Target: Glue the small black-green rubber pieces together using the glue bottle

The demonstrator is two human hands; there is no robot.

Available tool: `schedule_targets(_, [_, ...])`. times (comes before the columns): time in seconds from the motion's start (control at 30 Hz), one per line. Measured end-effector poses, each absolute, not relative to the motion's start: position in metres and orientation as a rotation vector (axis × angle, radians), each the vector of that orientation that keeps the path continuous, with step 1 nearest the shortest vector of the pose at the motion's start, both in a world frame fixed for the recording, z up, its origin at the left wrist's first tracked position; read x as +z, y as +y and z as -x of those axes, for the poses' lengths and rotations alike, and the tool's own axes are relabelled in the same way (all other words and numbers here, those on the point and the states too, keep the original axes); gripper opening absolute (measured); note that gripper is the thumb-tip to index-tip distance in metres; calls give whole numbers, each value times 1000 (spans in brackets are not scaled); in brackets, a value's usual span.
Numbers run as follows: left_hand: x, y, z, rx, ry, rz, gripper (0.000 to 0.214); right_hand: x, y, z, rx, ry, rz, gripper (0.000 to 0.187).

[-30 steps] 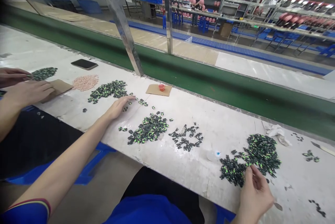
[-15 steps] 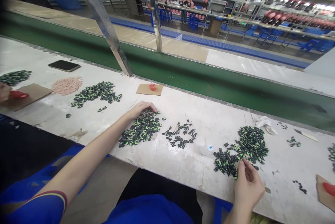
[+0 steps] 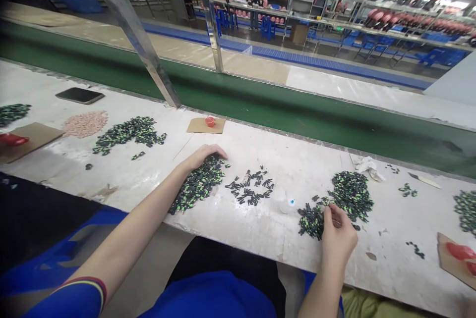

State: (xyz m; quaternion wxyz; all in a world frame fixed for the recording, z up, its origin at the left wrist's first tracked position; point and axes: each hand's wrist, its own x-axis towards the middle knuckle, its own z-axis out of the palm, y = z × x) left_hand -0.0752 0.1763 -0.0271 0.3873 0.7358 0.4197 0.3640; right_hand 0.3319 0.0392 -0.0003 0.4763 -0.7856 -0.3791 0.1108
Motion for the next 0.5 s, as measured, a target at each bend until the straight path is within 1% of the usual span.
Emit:
schedule_targets(0.13, [-18, 171, 61, 830, 1041, -1912, 39, 13, 49, -322, 182, -1066, 2017, 59])
schedule_targets(0.23, [-10, 167, 55, 754, 1042, -1946, 36, 19, 44, -310, 76, -1151, 1972, 64])
schedule_targets(0.43, [4, 162, 52, 575, 1036, -2026, 23, 5, 22, -286, 161, -1461, 1737, 62])
schedule_targets(0.5, [7, 162, 52, 528, 1033, -2055, 18, -4, 20, -281, 154, -1541, 1726, 66])
